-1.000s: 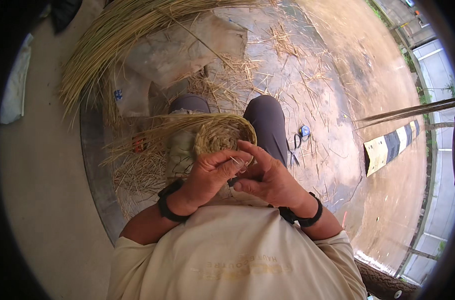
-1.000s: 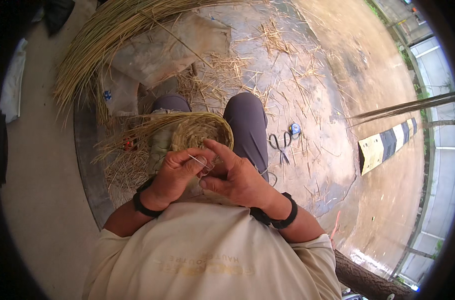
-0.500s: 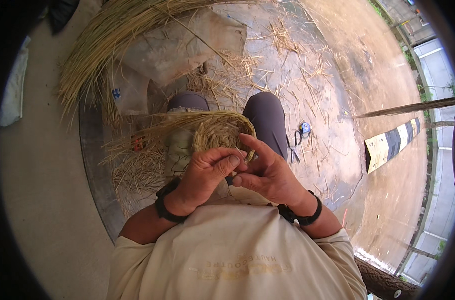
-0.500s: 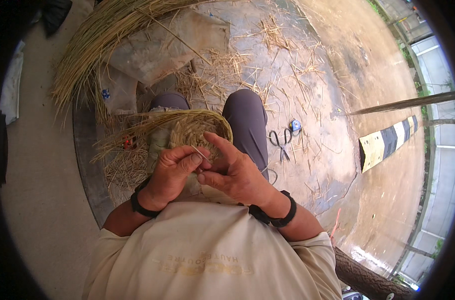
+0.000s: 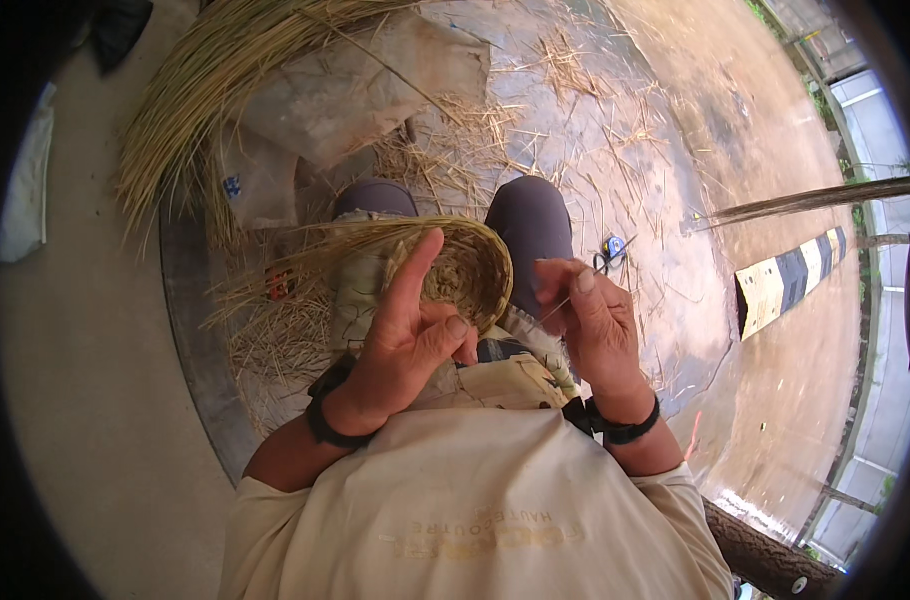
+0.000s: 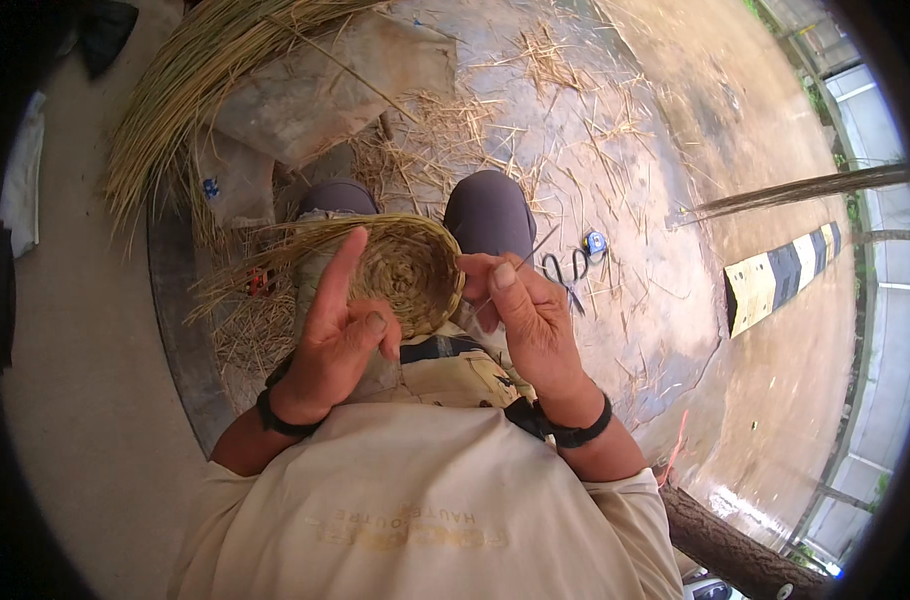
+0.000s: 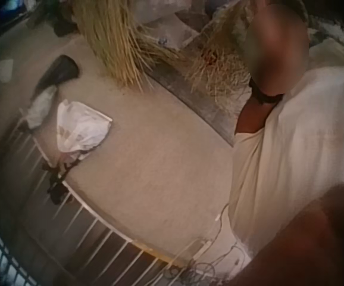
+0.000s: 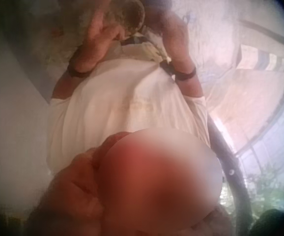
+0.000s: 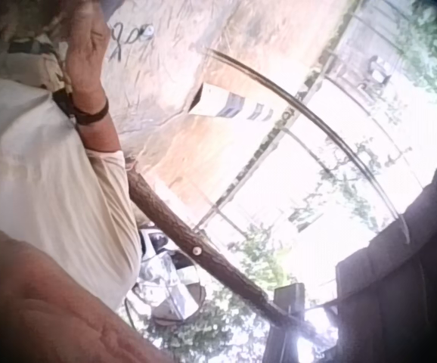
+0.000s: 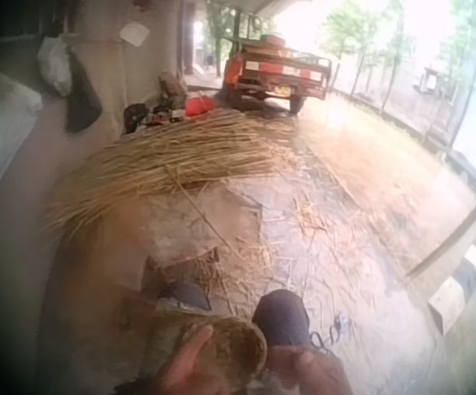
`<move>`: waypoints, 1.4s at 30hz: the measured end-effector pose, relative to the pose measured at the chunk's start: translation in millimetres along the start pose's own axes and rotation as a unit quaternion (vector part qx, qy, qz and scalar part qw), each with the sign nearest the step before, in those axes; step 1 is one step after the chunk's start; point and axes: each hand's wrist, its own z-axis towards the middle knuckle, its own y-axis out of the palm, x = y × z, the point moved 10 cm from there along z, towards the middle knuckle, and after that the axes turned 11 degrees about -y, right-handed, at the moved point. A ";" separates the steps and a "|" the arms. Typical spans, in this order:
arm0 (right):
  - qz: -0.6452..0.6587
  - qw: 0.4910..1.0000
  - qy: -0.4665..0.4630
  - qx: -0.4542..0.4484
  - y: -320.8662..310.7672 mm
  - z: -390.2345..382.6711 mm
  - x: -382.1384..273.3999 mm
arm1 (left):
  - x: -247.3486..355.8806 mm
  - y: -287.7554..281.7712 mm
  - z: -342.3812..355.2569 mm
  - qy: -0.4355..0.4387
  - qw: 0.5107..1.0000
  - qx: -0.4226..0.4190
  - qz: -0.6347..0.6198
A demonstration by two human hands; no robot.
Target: The recorder is weaving a basket from dried straw using a needle.
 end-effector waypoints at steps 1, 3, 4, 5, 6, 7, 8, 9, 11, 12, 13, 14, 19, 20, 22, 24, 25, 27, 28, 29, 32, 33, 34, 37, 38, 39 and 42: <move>-0.004 1.000 0.026 -0.015 1.5 -3.6 1.0 | 1.5 2.2 -1.7 0.004 1.000 -0.005 0.002; 0.093 0.995 -0.005 0.022 13.6 -5.1 -13.4 | 3.7 8.3 -4.0 0.006 1.000 -0.024 -0.006; 0.140 0.989 -0.020 0.040 16.2 -5.8 -18.3 | 4.7 10.6 -5.3 0.007 0.999 -0.037 -0.017; 0.169 0.985 -0.021 0.036 17.3 -6.3 -17.8 | 4.8 11.8 -6.0 0.006 0.998 -0.048 -0.030; 0.197 0.980 -0.022 0.031 18.2 -6.7 -17.1 | 4.6 13.3 -6.0 0.004 0.998 -0.055 -0.039; 0.225 0.974 -0.023 0.027 19.2 -7.0 -16.2 | 4.4 14.9 -5.8 0.001 0.997 -0.061 -0.049; 0.233 0.972 -0.027 0.022 19.5 -7.5 -15.5 | 5.5 18.0 -6.2 0.000 0.996 -0.068 -0.056; 0.242 0.970 -0.032 0.017 20.2 -7.4 -13.8 | 6.4 20.7 -6.1 -0.005 0.996 -0.067 -0.055; 0.258 0.966 -0.031 0.012 21.0 -7.6 -11.9 | 7.7 26.0 -6.1 -0.017 0.996 -0.064 -0.053; 0.264 0.964 -0.025 0.012 21.2 -8.0 -10.3 | 7.1 28.3 -6.0 -0.022 0.996 -0.069 -0.057; 0.271 0.962 -0.020 0.012 21.5 -8.2 -8.7 | 6.5 30.2 -5.5 -0.026 0.995 -0.074 -0.062; 0.272 0.962 -0.017 0.015 21.3 -8.4 -7.8 | 5.3 31.9 -5.3 -0.032 0.994 -0.079 -0.067; 0.286 0.958 -0.004 0.020 20.2 -8.6 -3.2 | 0.1 33.8 -4.6 -0.061 0.988 -0.080 -0.114; 0.285 0.958 -0.004 0.019 20.1 -8.7 -3.2 | -0.2 34.0 -4.3 -0.066 0.987 -0.078 -0.123; 0.284 0.959 -0.004 0.018 20.2 -8.8 -3.7 | 0.3 35.9 -3.0 -0.060 0.986 -0.087 -0.129; 0.285 0.958 -0.004 0.020 20.3 -8.4 -3.2 | -0.4 36.3 -2.4 -0.053 0.985 -0.093 -0.135; 0.286 0.958 -0.005 0.020 20.3 -8.2 -2.8 | -0.9 36.1 -2.3 -0.050 0.985 -0.095 -0.137; 0.288 0.958 -0.004 0.018 20.2 -7.9 -1.1 | -0.4 36.0 -2.6 -0.047 0.985 -0.095 -0.136; 0.288 0.957 -0.003 0.016 20.3 -7.7 -0.3 | 0.9 36.3 -3.1 -0.046 0.986 -0.094 -0.132; 0.289 0.957 -0.001 0.018 20.4 -7.4 0.0 | 1.9 36.3 -3.5 -0.045 0.986 -0.093 -0.128; 0.289 0.957 0.001 0.018 21.9 -6.3 -1.0 | 4.8 36.5 -3.1 -0.039 0.986 -0.105 -0.121; 0.288 0.958 0.001 0.017 22.6 -5.9 -2.0 | 5.1 36.1 -2.8 -0.040 0.986 -0.106 -0.119; 0.287 0.958 0.001 0.015 23.3 -5.7 -2.8 | 5.4 35.7 -2.4 -0.041 0.986 -0.107 -0.118; 0.277 0.961 -0.001 0.017 22.6 -5.8 -3.7 | 3.5 33.9 -0.9 -0.050 0.985 -0.106 -0.125; 0.278 0.960 -0.001 0.016 23.1 -5.6 -4.1 | 3.0 33.6 -0.7 -0.053 0.985 -0.104 -0.129; 0.279 0.960 -0.002 0.016 23.7 -5.4 -4.4 | 3.0 33.2 -0.4 -0.054 0.984 -0.104 -0.133; 0.279 0.960 -0.004 0.013 25.0 -4.6 -5.9 | 2.2 31.9 0.7 -0.056 0.983 -0.101 -0.142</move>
